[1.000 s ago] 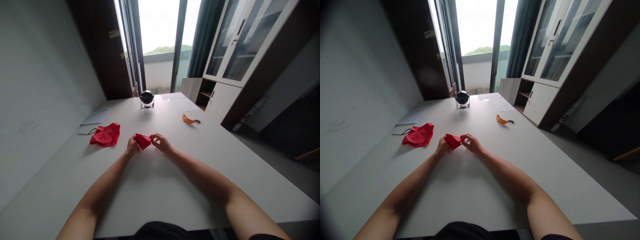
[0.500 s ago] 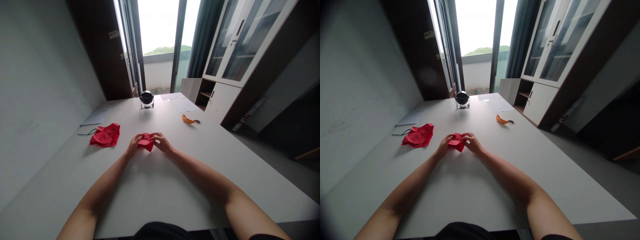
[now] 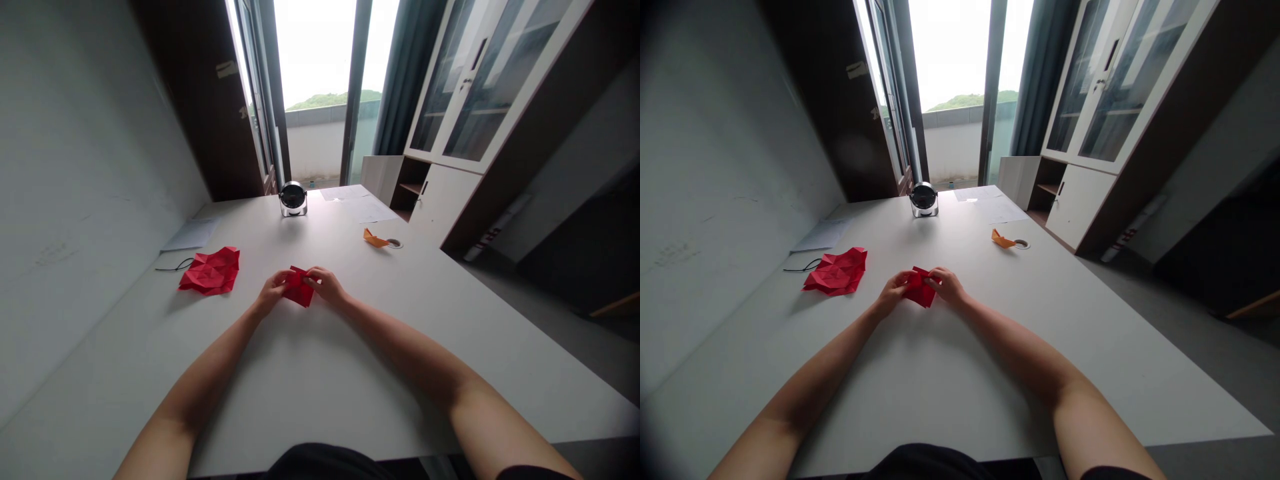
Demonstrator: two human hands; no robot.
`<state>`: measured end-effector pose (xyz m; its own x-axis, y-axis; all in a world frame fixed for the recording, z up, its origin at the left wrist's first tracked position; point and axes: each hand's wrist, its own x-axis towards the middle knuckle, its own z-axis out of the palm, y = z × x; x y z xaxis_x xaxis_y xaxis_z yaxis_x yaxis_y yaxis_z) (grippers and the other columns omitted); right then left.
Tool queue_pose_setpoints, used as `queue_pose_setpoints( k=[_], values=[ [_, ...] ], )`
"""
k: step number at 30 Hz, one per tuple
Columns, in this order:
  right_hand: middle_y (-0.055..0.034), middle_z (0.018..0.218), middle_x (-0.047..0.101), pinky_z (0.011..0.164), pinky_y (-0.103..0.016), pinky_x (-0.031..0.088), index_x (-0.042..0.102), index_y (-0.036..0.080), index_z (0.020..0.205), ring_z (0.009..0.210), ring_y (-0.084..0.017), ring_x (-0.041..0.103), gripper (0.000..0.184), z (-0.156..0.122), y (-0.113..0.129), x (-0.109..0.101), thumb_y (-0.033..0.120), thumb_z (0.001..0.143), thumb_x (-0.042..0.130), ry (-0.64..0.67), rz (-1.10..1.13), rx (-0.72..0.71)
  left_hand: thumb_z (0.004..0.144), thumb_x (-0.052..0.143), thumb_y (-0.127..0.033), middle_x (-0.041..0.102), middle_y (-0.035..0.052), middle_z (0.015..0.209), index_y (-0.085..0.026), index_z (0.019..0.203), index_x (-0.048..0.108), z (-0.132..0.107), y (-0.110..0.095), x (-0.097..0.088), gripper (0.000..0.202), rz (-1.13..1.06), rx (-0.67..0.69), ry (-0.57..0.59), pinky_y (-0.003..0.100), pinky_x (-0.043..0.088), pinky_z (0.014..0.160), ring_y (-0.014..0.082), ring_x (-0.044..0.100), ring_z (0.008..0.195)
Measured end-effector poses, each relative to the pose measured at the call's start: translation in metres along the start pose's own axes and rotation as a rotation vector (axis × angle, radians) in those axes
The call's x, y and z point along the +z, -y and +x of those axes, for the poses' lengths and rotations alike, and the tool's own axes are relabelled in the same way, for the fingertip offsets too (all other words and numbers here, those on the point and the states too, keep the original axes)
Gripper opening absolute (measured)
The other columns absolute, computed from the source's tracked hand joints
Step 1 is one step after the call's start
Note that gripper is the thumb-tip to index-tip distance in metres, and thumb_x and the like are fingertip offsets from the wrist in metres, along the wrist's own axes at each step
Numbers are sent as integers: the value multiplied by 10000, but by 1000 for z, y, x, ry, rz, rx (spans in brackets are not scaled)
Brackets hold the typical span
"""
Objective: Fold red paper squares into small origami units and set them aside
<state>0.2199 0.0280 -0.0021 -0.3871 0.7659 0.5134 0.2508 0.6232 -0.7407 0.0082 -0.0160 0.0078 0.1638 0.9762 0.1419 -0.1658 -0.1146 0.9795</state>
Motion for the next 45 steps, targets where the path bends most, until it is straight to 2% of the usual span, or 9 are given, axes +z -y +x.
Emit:
queue_pose_setpoints(
  k=[3,6,11,16,20,26,35,40,45],
  values=[
    [-29,770,643,674,-267,447,659,188,749,692,-147,554,248,0,-3,0,374,894,581,-11,-49,65,771,761,-382,730,104,1051,-156,1121,668,-1,-2,1,427,13,-9,-17,334,537,778,228,681,889],
    [-7,709,619,652,-254,427,630,186,715,661,-138,533,253,1,-6,1,386,866,596,-30,-42,102,841,682,-471,733,108,1022,-150,1220,626,-1,-6,1,500,30,-18,-32,315,538,724,209,681,816],
    [7,698,629,632,-255,426,631,191,767,645,-141,544,199,0,-5,3,377,833,609,-50,34,150,800,732,-491,731,128,1068,-160,1391,496,-2,-3,0,718,55,-32,33,356,565,748,254,705,882],
    [8,740,652,636,-259,449,644,208,897,650,-142,567,160,0,4,1,346,832,595,-67,74,158,763,766,-470,748,127,1041,-139,1253,612,-2,5,1,611,90,-34,51,390,576,785,272,712,908],
    [28,686,619,622,-249,438,651,227,1074,628,-136,546,271,0,2,-1,347,838,598,-82,53,171,767,764,-458,751,127,1043,-137,1207,639,0,6,-1,559,78,-25,29,414,571,818,278,715,927],
    [7,671,628,591,-244,409,679,179,853,606,-125,522,232,0,-8,3,398,838,605,-24,94,199,783,740,-483,748,117,1006,-141,1187,648,-3,3,-1,537,147,-30,12,326,549,669,241,707,809],
    [29,640,593,561,-227,355,695,184,853,580,-106,467,214,-4,8,6,378,833,608,164,59,180,808,692,-502,727,52,793,-158,861,739,-6,-3,2,351,376,51,-40,267,464,619,185,632,712],
    [30,637,579,563,-230,341,679,179,803,588,-108,455,256,-4,9,4,417,847,594,162,39,172,796,702,-504,692,34,725,-158,809,726,-4,-3,0,347,363,54,-82,262,436,581,163,591,653],
    [27,611,562,553,-228,327,631,174,707,580,-110,443,353,-2,3,3,489,858,577,140,40,186,770,714,-547,680,38,696,-149,816,712,-3,-1,-2,401,307,43,-145,287,479,587,178,610,649]
  ],
)
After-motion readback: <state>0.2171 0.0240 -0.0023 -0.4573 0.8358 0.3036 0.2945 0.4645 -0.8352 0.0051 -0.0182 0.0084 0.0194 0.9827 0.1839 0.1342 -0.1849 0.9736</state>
